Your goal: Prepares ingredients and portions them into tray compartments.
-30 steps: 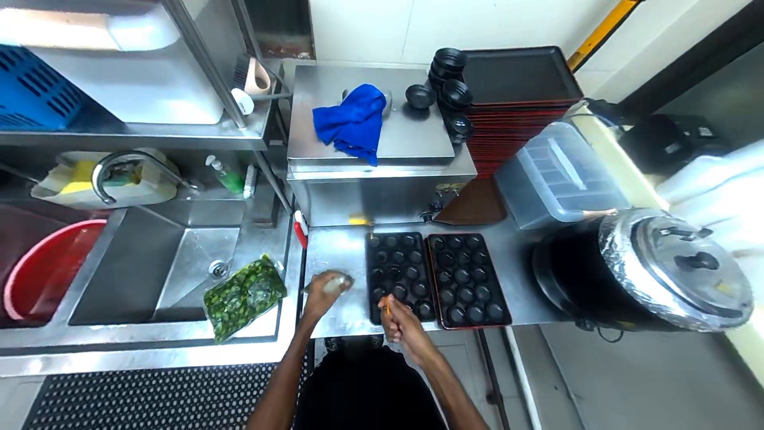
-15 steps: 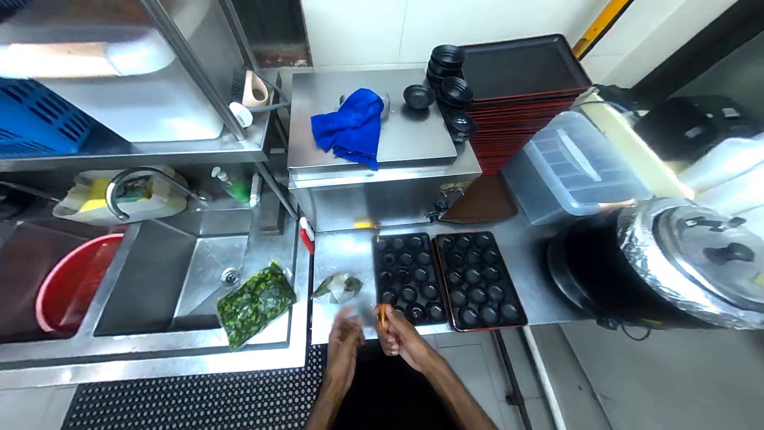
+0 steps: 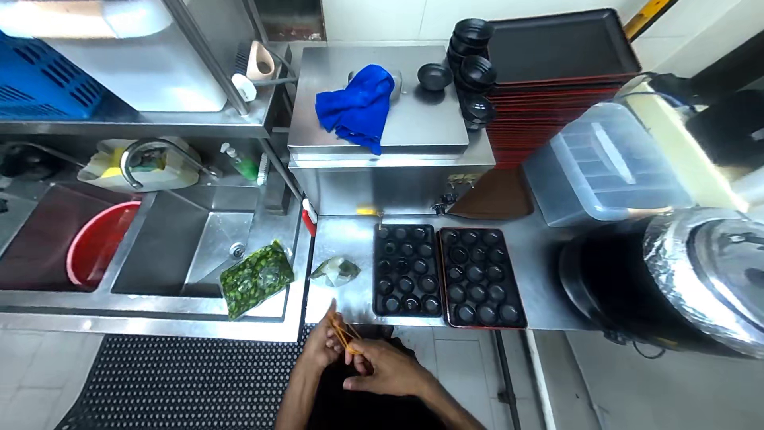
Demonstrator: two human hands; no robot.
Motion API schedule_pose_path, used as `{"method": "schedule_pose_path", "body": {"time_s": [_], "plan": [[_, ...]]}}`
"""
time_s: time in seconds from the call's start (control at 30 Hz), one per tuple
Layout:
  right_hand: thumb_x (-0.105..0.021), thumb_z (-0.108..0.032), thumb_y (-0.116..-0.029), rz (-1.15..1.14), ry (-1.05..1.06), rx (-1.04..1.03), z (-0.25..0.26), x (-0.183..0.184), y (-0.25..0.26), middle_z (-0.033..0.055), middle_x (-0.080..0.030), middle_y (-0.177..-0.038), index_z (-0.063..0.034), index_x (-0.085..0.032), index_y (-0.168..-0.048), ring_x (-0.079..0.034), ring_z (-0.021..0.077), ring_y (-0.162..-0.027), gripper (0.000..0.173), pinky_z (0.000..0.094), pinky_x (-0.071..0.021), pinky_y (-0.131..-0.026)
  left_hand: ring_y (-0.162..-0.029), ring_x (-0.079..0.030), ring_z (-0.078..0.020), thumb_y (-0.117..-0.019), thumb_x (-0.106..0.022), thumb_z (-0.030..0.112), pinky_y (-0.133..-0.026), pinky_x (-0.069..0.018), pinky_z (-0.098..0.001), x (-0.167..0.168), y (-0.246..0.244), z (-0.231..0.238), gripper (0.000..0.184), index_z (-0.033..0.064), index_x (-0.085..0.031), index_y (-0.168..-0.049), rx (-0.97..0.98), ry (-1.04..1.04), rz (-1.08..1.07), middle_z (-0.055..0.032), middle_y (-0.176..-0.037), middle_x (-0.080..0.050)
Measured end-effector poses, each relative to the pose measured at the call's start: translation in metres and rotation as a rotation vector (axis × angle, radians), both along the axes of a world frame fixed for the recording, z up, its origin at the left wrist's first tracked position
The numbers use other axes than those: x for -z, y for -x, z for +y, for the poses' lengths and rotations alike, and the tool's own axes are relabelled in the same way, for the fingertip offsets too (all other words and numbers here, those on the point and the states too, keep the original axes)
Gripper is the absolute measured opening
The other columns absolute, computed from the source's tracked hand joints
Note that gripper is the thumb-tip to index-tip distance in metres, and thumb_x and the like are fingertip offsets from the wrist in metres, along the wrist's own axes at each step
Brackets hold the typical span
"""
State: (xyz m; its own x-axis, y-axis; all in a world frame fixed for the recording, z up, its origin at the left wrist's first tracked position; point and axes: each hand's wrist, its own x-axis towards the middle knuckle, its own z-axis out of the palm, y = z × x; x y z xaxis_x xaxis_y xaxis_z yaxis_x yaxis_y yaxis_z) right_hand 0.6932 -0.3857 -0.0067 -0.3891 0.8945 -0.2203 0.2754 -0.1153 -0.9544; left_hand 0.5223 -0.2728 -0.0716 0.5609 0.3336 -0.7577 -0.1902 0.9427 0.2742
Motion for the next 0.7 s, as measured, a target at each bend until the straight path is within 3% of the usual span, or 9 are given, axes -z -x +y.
{"method": "schedule_pose_path", "body": {"time_s": [0.1, 0.13, 0.2, 0.27, 0.3, 0.4, 0.5, 0.6, 0.7], "plan": [[-0.070, -0.027, -0.0988, 0.078, -0.105, 0.008, -0.010, 0.001, 0.013, 0.0124, -0.067, -0.088, -0.0021, -0.069, -0.107, -0.066, 0.0232, -0.084, 0.027, 0.0407, -0.0550, -0.081, -0.043, -0.053, -0.0046, -0.1003, -0.029, 0.071, -0.043, -0.0473, -0.0193, -0.014, 0.019, -0.006, 0.069, 0.0190, -0.062, -0.068, -0.341, 0.034, -0.122, 0.0046, -0.054, -0.055], [-0.070, -0.026, -0.0990, 0.102, -0.136, 0.018, -0.011, 0.005, 0.018, 0.0112, -0.067, -0.087, -0.0030, -0.070, -0.104, -0.066, 0.0224, -0.085, 0.024, 0.0396, -0.0545, -0.081, -0.052, -0.061, -0.0062, -0.0999, -0.030, 0.071, -0.050, -0.0537, -0.0206, -0.022, 0.024, -0.006, 0.069, 0.0174, -0.067, -0.077, -0.453, -0.015, -0.136, 0.0029, -0.062, -0.062], [-0.070, -0.026, -0.0987, 0.123, -0.180, 0.012, -0.007, 0.013, 0.030, 0.0082, -0.068, -0.085, -0.0055, -0.072, -0.100, -0.066, 0.0210, -0.088, 0.021, 0.0376, -0.0544, -0.083, -0.093, -0.073, -0.0130, -0.0984, -0.029, 0.073, -0.081, -0.0607, -0.0253, -0.036, 0.043, -0.009, 0.078, 0.0097, -0.067, -0.123, -0.553, -0.189, -0.237, -0.0069, -0.107, -0.075], [-0.073, -0.027, -0.0970, 0.167, -0.224, -0.019, 0.000, 0.019, 0.039, 0.0060, -0.068, -0.085, -0.0065, -0.072, -0.096, -0.066, 0.0179, -0.087, 0.021, 0.0348, -0.0551, -0.082, -0.126, -0.063, -0.0241, -0.0908, -0.028, 0.082, -0.105, -0.0519, -0.0329, -0.056, 0.056, -0.017, 0.098, 0.0055, -0.053, -0.146, -0.593, -0.313, -0.271, -0.0164, -0.142, -0.061], [-0.075, -0.028, -0.0955, 0.215, -0.242, -0.027, 0.003, 0.020, 0.042, 0.0050, -0.070, -0.085, -0.0068, -0.073, -0.094, -0.067, 0.0155, -0.087, 0.021, 0.0335, -0.0566, -0.082, -0.132, -0.058, -0.0306, -0.0880, -0.029, 0.086, -0.110, -0.0491, -0.0387, -0.066, 0.060, -0.023, 0.104, 0.0053, -0.045, -0.151, -0.609, -0.368, -0.248, -0.0207, -0.147, -0.055], [-0.078, -0.026, -0.0926, 0.619, -0.135, -0.021, 0.017, 0.020, 0.069, -0.0015, -0.073, -0.085, -0.0126, -0.075, -0.096, -0.068, 0.0061, -0.075, 0.014, 0.0247, -0.0599, -0.070, -0.128, -0.061, -0.0326, -0.0984, -0.037, 0.073, -0.108, -0.0501, -0.0451, -0.090, 0.096, -0.051, 0.081, 0.0159, -0.034, -0.156, -0.460, -0.567, -0.134, -0.0184, -0.142, -0.060], [-0.064, -0.042, -0.1011, 0.964, 0.222, 0.039, 0.032, 0.016, 0.090, -0.0086, -0.073, -0.083, -0.0264, -0.076, -0.117, -0.063, 0.0010, -0.066, 0.025, 0.0204, -0.0540, -0.061, -0.100, -0.074, -0.0261, -0.1120, -0.029, 0.038, -0.089, -0.0610, -0.0414, -0.089, 0.128, -0.064, 0.052, 0.0044, -0.057, -0.139, -0.239, -0.580, -0.114, -0.0169, -0.124, -0.071], [-0.059, -0.048, -0.1023, 0.982, 0.345, 0.020, 0.046, 0.008, 0.113, -0.0062, -0.073, -0.100, -0.0313, -0.064, -0.131, -0.061, 0.0024, -0.063, 0.034, 0.0182, -0.0488, -0.051, -0.085, -0.075, -0.0169, -0.1126, -0.035, 0.028, -0.078, -0.0627, -0.0331, -0.083, 0.149, -0.071, 0.040, 0.0036, -0.066, -0.121, -0.397, -0.415, -0.005, -0.0086, -0.103, -0.076], [-0.035, -0.040, -0.1120, 0.656, 0.354, -0.036, 0.056, -0.002, 0.153, -0.0083, -0.069, -0.092, -0.0233, -0.054, -0.122, -0.052, -0.0009, -0.054, 0.027, 0.0148, -0.0417, -0.045, -0.082, -0.073, -0.0164, -0.1068, -0.053, 0.015, -0.078, -0.0621, -0.0325, -0.069, 0.180, -0.084, 0.020, 0.0039, -0.061, -0.121, -0.558, -0.303, 0.004, -0.0087, -0.096, -0.075]]}}
